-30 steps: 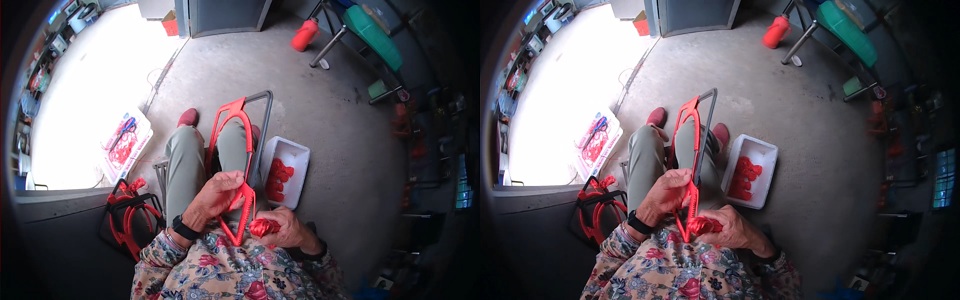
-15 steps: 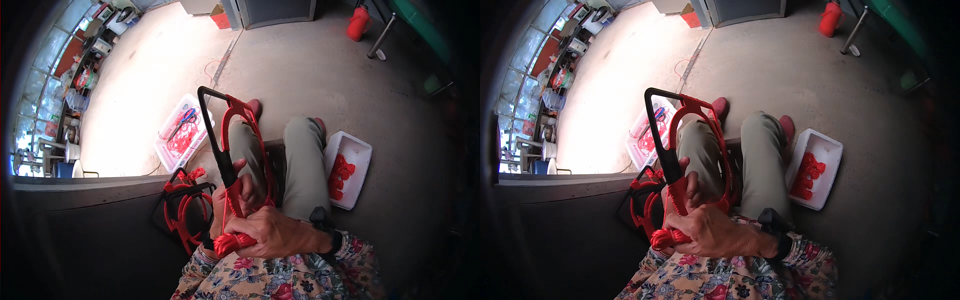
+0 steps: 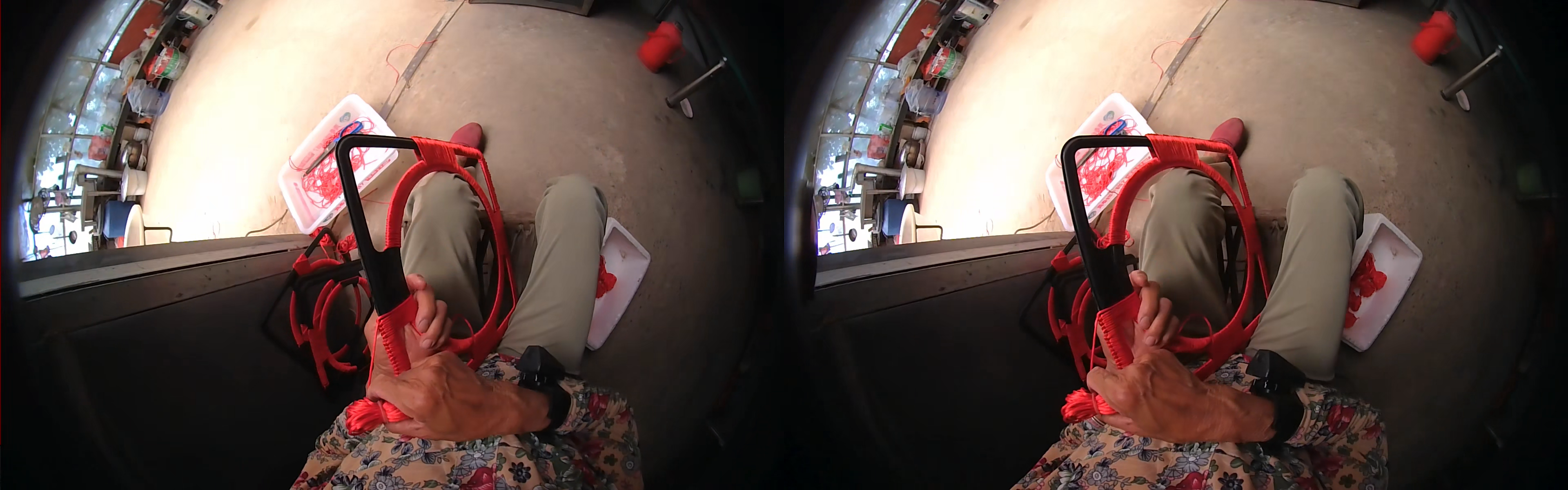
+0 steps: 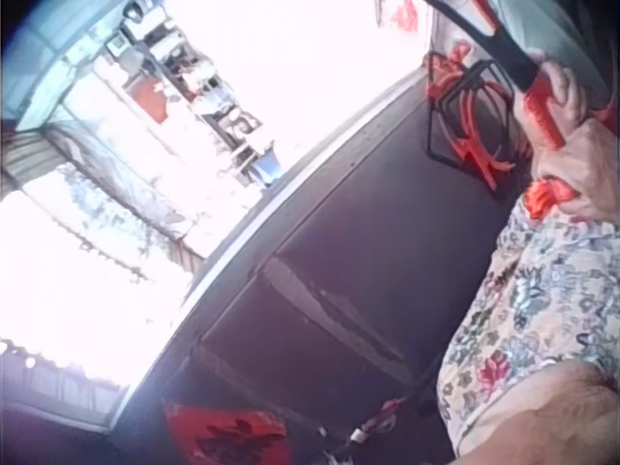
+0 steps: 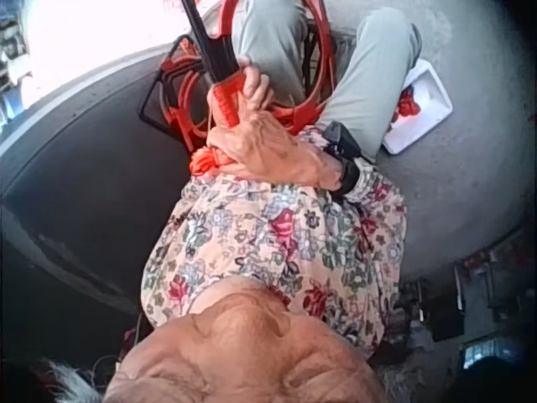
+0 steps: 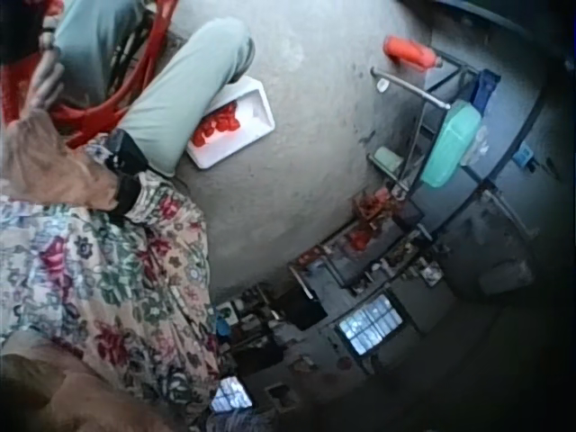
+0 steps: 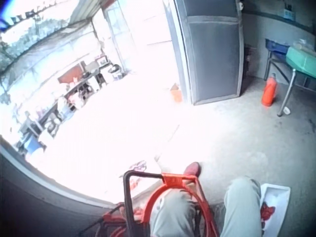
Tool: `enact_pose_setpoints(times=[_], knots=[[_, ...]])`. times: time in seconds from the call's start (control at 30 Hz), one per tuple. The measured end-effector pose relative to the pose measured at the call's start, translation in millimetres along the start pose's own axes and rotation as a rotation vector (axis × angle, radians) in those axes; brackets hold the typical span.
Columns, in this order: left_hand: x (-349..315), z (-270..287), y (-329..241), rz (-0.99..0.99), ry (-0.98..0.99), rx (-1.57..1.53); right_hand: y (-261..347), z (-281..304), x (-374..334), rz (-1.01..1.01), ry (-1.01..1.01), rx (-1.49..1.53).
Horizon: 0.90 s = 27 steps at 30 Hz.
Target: Manually wrapping a red decorative cord around a plastic frame component.
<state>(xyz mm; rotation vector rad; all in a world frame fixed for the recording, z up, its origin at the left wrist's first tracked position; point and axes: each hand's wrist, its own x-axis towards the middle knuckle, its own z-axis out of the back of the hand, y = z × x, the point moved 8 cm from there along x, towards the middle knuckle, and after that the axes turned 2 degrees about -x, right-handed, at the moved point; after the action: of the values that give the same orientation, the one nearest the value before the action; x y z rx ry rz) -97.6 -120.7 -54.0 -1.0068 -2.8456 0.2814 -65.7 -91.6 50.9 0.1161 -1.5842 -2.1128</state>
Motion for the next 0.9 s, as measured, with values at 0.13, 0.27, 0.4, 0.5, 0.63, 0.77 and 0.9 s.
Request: enact_pose_setpoints(times=[0.13, 0.27, 0.4, 0.5, 0.63, 0.77, 0.9], knots=[[5.1, 2.2, 1.2, -0.008, -0.203, 0.035, -7.6, 9.8, -4.5, -0.09, -0.011, 0.132], [7.2, 3.7, 2.3, 0.052, -0.186, -0.002, -21.9, 12.0, -12.4, -0.327, 0.217, 0.567], [22.7, -11.3, 18.6, 0.158, -0.055, -0.164, -21.8, 21.8, -31.6, -0.396, 0.308, 0.684], [29.0, -18.9, 38.3, 0.328, 0.033, -0.273, -14.3, 34.4, -41.1, -0.308, 0.26, 0.677], [42.8, -31.6, 62.6, 0.466, 0.124, -0.319, -10.1, 74.4, -64.8, -0.197, 0.068, 0.788], [47.1, -42.4, 98.3, 0.589, 0.181, -0.287, -13.9, 102.2, -121.4, -0.285, -0.088, 0.718], [50.8, -52.9, 129.4, 0.757, 0.146, -0.227, -17.2, 96.7, -175.6, -0.457, -0.328, 1.271]])
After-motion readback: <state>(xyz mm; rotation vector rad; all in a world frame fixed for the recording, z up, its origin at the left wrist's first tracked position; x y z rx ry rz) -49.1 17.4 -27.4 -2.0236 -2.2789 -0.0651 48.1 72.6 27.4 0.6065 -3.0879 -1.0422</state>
